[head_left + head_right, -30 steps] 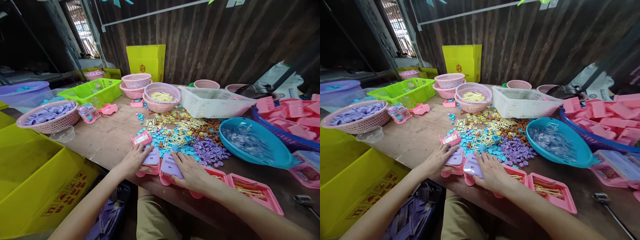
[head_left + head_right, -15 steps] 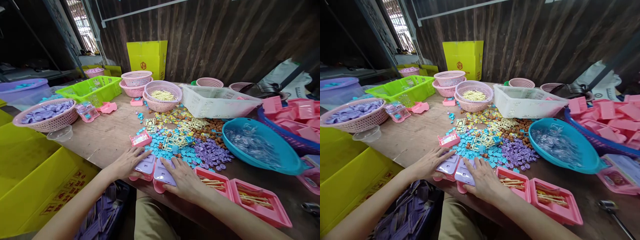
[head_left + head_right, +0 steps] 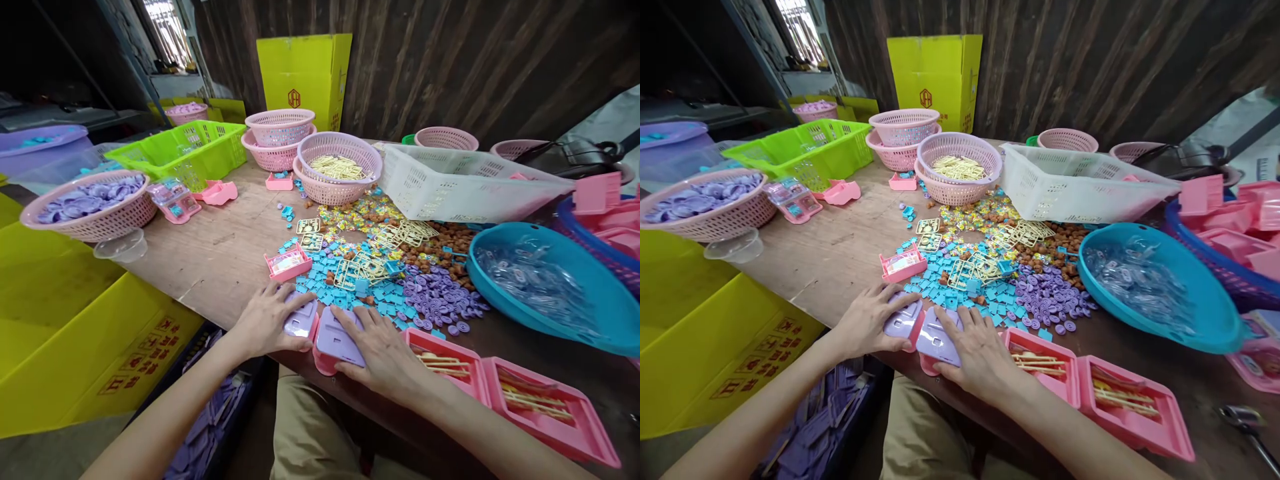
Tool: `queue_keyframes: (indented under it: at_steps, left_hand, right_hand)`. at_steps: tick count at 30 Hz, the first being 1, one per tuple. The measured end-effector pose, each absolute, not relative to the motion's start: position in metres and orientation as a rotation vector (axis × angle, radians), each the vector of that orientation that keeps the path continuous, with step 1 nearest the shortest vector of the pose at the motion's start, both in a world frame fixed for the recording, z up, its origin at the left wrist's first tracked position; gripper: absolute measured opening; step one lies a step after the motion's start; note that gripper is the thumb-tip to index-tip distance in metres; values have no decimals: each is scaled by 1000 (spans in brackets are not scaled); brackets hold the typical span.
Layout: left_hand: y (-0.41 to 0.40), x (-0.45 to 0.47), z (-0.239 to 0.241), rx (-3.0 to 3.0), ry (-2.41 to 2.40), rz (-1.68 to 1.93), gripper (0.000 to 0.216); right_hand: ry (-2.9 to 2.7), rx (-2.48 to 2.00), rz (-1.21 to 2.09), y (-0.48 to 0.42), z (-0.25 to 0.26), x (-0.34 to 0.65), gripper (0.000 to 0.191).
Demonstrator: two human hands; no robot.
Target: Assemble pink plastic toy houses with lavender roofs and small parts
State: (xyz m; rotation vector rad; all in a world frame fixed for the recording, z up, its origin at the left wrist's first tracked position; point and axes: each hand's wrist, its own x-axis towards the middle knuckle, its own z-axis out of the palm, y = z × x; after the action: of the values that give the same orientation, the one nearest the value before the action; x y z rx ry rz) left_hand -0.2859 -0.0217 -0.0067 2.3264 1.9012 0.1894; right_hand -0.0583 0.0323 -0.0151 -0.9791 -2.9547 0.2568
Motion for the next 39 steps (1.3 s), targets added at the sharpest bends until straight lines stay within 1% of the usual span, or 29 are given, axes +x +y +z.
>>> queue_keyframes:
  at_steps: [4, 8, 11, 13, 15, 18, 21, 28, 30, 32, 34, 36, 38, 39]
  left_hand:
    - [-23, -288, -5, 2360, 1828, 215, 74]
    - [-24, -284, -11, 2390, 1905, 228, 75]
    - [-25, -284, -13, 2383, 1930, 191, 78]
    - [-26, -284, -12, 2408, 1926, 154, 77]
    - [-28, -282, -11, 2448, 1931, 126, 69]
    - [-31, -274, -13, 2443, 2044, 115, 51]
    - [-33, -266, -15, 2399, 2144, 103, 43]
    - [-27, -265, -19, 2365, 2113, 83, 49]
    - [-30, -263, -18, 2336, 2164, 157, 56]
    - [-40, -258, -20, 2288, 2275, 320, 65]
    - [-61, -254, -26, 2180, 2430, 554, 68]
    - [-91, -256, -41, 1921, 2638, 773, 63]
    - [-128, -264, -65, 1434, 2863, 836, 57]
    - [-148, -271, -80, 1114, 2931, 767, 56]
  right_hand:
    - [-2965, -985, 178, 32, -15, -60, 72]
    - [-2951, -979, 76, 32, -16, -62, 70]
    - [-2930, -965, 32, 31, -19, -62, 72]
    - [-2918, -975, 24, 31, -19, -62, 73]
    - [-2927, -986, 28, 31, -18, -62, 74]
    - [-2971, -973, 19, 31, -16, -63, 74]
    - [-2993, -961, -34, 33, -15, -64, 70]
    - [-2989, -958, -140, 34, -16, -66, 68]
    - [-2964, -936, -147, 33, -16, -66, 67]
    - [-2875, -916, -167, 28, -17, -67, 64]
    - [-2738, -850, -162, 18, -18, -69, 59]
    - [-2592, -709, -84, 1, -21, -74, 53]
    - [-2489, -514, 55, -21, -27, -83, 46]
    - [-2468, -407, 133, -32, -33, -89, 42]
